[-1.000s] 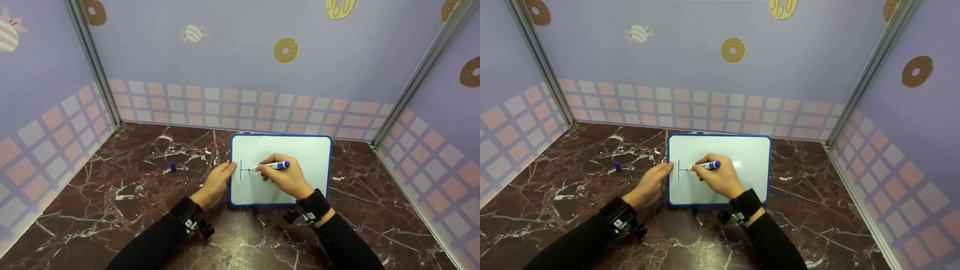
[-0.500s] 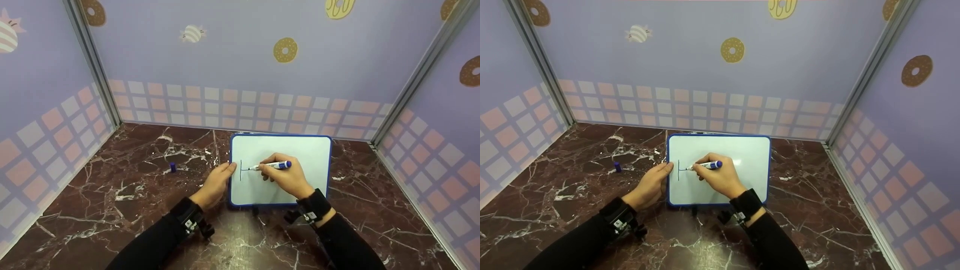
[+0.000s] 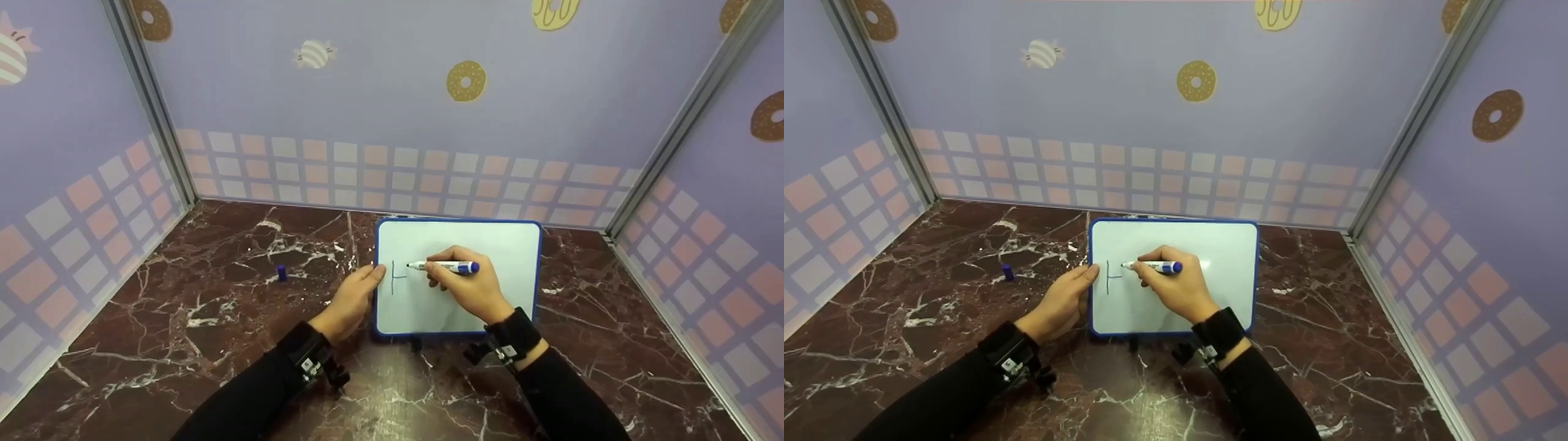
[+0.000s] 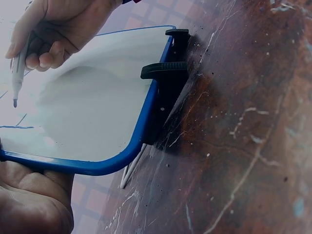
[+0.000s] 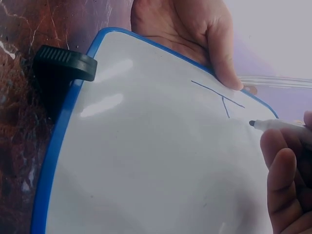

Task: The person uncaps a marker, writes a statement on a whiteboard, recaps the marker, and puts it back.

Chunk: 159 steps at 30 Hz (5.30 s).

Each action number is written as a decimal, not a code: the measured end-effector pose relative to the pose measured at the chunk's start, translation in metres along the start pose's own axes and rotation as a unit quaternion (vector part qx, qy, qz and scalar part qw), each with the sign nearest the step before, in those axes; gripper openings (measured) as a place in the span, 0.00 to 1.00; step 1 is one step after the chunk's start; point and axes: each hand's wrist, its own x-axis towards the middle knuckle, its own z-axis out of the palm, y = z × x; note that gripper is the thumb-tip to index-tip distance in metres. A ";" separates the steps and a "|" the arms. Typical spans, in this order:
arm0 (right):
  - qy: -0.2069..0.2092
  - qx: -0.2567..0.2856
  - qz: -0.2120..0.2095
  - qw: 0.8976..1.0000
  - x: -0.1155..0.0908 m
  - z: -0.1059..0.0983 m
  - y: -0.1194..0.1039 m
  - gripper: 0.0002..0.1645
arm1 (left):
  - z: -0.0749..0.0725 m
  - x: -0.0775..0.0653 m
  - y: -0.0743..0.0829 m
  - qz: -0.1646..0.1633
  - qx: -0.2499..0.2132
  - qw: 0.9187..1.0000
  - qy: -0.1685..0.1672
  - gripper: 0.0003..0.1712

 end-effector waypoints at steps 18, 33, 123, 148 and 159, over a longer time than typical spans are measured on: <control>0.001 0.004 -0.009 1.000 0.001 0.001 0.002 0.05 | 0.000 -0.001 0.000 0.000 0.000 1.000 0.000 0.24; -0.012 -0.010 -0.013 1.000 0.000 0.001 0.003 0.04 | 0.000 0.000 0.000 0.003 -0.006 1.000 0.004 0.22; -0.109 0.024 0.085 0.990 -0.002 -0.003 -0.001 0.07 | -0.001 0.001 0.001 -0.010 -0.006 1.000 0.003 0.26; -0.058 0.017 0.070 0.996 0.002 -0.012 -0.003 0.05 | -0.001 0.001 0.000 -0.009 0.005 1.000 0.016 0.26; -0.053 0.014 0.074 0.996 0.001 -0.011 -0.001 0.06 | -0.001 0.001 0.000 -0.010 0.003 1.000 0.014 0.26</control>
